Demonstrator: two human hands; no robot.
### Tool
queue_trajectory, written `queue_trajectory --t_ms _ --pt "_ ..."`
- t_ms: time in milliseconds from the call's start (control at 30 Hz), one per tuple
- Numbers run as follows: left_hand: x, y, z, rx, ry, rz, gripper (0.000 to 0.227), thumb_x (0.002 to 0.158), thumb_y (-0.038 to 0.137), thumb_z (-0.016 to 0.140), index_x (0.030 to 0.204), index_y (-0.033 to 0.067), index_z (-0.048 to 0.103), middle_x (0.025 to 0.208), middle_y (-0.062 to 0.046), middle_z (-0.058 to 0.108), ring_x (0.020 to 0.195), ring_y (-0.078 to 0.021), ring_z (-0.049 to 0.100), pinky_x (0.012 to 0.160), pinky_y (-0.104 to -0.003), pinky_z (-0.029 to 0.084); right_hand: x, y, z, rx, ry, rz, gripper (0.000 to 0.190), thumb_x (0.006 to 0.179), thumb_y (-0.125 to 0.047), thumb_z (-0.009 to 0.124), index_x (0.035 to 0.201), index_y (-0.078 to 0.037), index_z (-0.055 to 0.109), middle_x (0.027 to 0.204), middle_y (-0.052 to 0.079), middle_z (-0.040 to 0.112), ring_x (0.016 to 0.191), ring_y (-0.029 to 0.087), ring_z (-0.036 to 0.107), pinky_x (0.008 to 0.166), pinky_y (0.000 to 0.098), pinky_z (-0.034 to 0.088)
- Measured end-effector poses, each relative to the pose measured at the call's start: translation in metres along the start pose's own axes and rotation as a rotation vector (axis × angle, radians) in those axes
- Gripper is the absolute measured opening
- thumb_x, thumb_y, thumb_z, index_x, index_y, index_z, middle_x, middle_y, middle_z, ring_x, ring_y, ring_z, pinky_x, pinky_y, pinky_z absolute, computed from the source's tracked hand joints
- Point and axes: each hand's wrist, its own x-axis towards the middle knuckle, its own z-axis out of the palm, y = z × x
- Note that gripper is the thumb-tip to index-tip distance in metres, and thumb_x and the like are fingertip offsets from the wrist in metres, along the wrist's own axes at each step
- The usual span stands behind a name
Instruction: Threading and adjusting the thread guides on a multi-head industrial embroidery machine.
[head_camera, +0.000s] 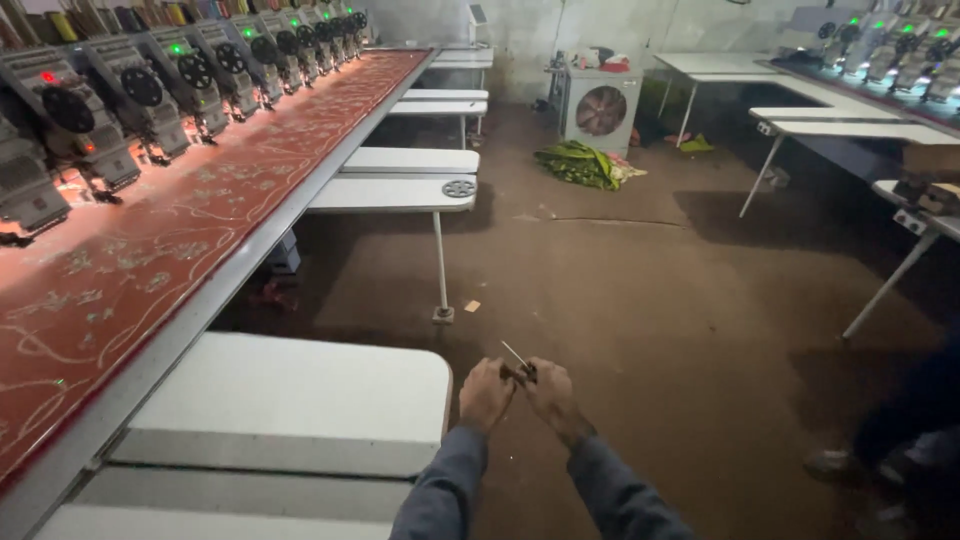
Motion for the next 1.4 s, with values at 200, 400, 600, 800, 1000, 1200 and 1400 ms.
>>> queue_trajectory --t_ms 200,400,600,800,1000,1200,1400 --pt "0.133 -0.013 -0.010 -0.064 0.005 -0.032 0.017 0.102 0.022 0.059 0.114 0.0128 0.066 0.112 -0.008 0.066 0.109 -0.0255 0.070 0.091 -0.044 0.061 0.127 -0.011 0.018 0.006 -0.072 0.063 0.014 0.098 -0.012 0.065 0.111 -0.009 0.070 0.088 0.010 0.069 0.079 0.022 0.067 0.075 0.0351 0.053" --pt "0.267 -0.033 -0.034 -0.134 0.007 -0.106 0.017 0.101 0.020 0.061 0.115 0.0112 0.064 0.112 -0.010 0.067 0.109 -0.0274 0.071 0.091 -0.044 0.061 0.281 0.001 0.049 -0.011 -0.240 -0.131 0.021 0.098 -0.008 0.061 0.117 -0.001 0.065 0.097 0.022 0.068 0.089 0.034 0.068 0.080 0.0470 0.054" --pt "0.410 -0.052 -0.059 -0.199 0.059 -0.123 0.022 0.101 0.021 0.061 0.112 0.0030 0.066 0.112 -0.018 0.070 0.110 -0.0348 0.071 0.091 -0.050 0.062 0.451 0.025 0.106 -0.049 -0.165 -0.214 0.012 0.096 -0.017 0.066 0.103 -0.008 0.070 0.090 0.014 0.072 0.088 0.030 0.073 0.079 0.0440 0.058" --pt "0.546 -0.140 -0.070 -0.230 0.271 -0.177 0.016 0.097 0.020 0.066 0.105 0.0062 0.066 0.105 -0.016 0.070 0.104 -0.0349 0.073 0.084 -0.049 0.063 0.578 -0.024 0.169 -0.052 -0.283 -0.204 0.016 0.099 -0.030 0.064 0.108 -0.018 0.071 0.099 0.009 0.075 0.097 0.029 0.074 0.085 0.0440 0.059" --pt "0.612 -0.245 -0.133 -0.365 0.472 -0.282 0.015 0.094 0.016 0.064 0.107 0.0088 0.069 0.106 -0.016 0.071 0.106 -0.0346 0.072 0.086 -0.048 0.063 0.635 -0.129 0.235 0.159 -0.468 -0.175 0.024 0.104 -0.036 0.060 0.111 -0.014 0.069 0.097 0.011 0.073 0.093 0.027 0.071 0.074 0.0447 0.061" --pt "0.635 -0.335 -0.200 -0.391 0.710 -0.426 0.015 0.092 0.018 0.065 0.104 0.0121 0.070 0.103 -0.018 0.072 0.104 -0.0398 0.072 0.087 -0.053 0.061 0.706 -0.202 0.353 0.261 -0.605 -0.336 0.018 0.102 -0.029 0.059 0.107 -0.016 0.070 0.104 0.022 0.071 0.107 0.040 0.068 0.097 0.0568 0.051" --pt "0.650 -0.423 -0.250 -0.339 0.842 -0.556 0.012 0.093 0.019 0.065 0.104 0.0157 0.068 0.104 -0.012 0.070 0.107 -0.0345 0.072 0.091 -0.050 0.061 0.744 -0.265 0.449 0.274 -0.709 -0.526 0.024 0.100 -0.035 0.062 0.109 -0.014 0.070 0.098 0.026 0.072 0.104 0.046 0.068 0.090 0.0578 0.053"
